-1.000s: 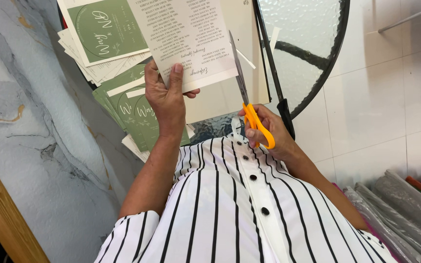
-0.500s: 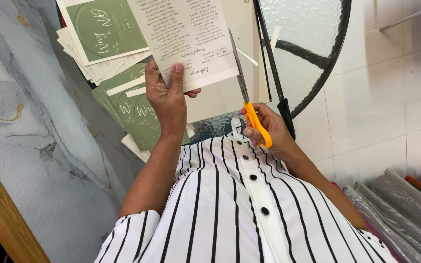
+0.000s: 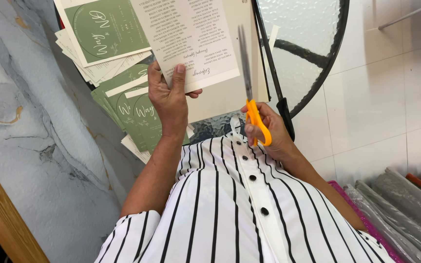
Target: The person uses a paper trimmer to cut the edges of printed invitation cards and then uses scissors to trim small sections. The person stacks the finished cards on the table.
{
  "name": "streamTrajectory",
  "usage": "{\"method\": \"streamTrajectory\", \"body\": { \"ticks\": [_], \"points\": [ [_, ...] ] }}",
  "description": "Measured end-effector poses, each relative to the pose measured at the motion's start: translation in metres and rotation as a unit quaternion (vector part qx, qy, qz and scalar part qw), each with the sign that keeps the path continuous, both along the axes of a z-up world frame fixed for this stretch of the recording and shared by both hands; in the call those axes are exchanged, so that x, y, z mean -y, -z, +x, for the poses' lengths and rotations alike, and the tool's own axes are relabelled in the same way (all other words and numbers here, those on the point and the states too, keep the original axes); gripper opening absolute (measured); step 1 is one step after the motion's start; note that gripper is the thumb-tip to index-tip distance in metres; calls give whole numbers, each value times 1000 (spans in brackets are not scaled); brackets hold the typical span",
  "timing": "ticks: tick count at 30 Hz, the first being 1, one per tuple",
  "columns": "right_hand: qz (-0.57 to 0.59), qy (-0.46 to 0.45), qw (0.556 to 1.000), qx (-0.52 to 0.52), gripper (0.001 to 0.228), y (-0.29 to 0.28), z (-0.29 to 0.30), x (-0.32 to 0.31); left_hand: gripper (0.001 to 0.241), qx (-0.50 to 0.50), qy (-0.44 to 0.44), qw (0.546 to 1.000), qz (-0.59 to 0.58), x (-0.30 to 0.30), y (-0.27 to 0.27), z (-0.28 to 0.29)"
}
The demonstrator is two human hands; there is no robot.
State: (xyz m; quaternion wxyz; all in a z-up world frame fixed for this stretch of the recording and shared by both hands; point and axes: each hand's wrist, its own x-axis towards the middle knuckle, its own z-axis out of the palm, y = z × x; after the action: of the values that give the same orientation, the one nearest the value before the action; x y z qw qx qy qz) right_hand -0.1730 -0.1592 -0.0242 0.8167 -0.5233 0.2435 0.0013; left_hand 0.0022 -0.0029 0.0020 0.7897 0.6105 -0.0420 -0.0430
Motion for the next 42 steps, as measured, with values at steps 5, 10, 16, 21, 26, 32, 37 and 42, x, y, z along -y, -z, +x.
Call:
{"method": "streamTrajectory", "body": {
  "ticks": [5,10,16,21,26,32,37,42],
  "points": [
    [-66,28,997,0,55,8,8,14,23,11,-20,1000,0,-10,12,6],
    [-285,-10,958,-36,67,17,45,34,25,56,-52,996,48,-32,33,20],
    [-453,-55,887,-66,63,62,103,40,27,83,-144,983,81,-67,48,33],
    [-562,-98,821,-16,68,89,142,40,30,61,-207,975,55,-92,42,39],
    [-657,-170,734,-33,70,106,170,39,27,74,-219,971,62,-88,24,33],
    [-755,-180,631,9,58,159,170,42,22,70,-208,973,65,-78,22,33],
    [-760,-171,626,21,52,155,152,31,21,63,-205,974,70,-69,25,36],
    [-576,-246,770,-121,55,119,134,21,23,43,-186,978,83,-62,39,41]
  ]
}}
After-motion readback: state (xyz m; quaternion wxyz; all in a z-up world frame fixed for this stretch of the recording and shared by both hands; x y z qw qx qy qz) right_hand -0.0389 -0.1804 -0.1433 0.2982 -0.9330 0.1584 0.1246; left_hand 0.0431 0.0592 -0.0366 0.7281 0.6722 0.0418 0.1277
